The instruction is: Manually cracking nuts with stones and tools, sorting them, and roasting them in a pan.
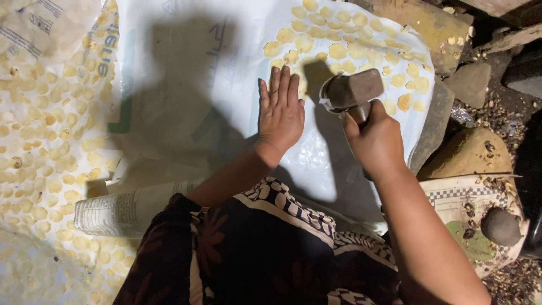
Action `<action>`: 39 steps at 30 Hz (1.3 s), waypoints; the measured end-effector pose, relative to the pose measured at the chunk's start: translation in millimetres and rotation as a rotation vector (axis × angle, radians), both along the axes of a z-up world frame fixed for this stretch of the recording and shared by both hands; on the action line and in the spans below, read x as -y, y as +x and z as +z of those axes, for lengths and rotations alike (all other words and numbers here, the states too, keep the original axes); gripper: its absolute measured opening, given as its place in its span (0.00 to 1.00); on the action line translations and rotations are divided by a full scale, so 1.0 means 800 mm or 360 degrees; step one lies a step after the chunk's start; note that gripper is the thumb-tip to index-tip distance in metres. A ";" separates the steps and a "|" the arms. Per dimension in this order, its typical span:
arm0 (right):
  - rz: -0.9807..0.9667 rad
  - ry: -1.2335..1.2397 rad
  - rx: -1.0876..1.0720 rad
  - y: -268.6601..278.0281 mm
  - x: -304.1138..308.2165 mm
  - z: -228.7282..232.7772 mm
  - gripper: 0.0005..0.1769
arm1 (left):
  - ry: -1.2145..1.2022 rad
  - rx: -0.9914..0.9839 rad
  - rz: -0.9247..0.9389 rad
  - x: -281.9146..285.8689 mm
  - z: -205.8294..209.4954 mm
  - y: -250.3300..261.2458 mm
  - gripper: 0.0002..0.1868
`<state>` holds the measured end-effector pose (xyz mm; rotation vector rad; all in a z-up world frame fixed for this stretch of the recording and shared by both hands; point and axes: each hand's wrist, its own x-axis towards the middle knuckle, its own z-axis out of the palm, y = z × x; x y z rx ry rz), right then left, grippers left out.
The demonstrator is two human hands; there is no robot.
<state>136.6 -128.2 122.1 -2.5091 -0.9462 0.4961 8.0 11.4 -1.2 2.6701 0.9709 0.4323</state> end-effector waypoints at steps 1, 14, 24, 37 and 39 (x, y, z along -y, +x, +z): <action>0.0007 0.0001 -0.0008 -0.003 0.000 -0.021 0.24 | 0.0001 -0.0008 0.0007 0.001 0.000 -0.002 0.33; -0.0019 0.0023 0.0035 -0.010 0.009 -0.073 0.25 | -0.0128 0.0046 0.0030 0.002 0.003 -0.002 0.37; 0.0022 0.0089 -0.0009 -0.015 0.076 -0.118 0.26 | -0.0003 -0.0108 0.0184 -0.062 -0.003 0.041 0.43; 0.0756 -0.1214 -0.0129 0.070 0.176 0.130 0.27 | -0.0020 0.0563 -0.0355 -0.075 -0.049 -0.074 0.36; 0.0426 -0.1417 -0.0316 0.066 0.203 0.187 0.27 | -0.0773 0.0556 -0.0290 -0.042 -0.050 -0.138 0.11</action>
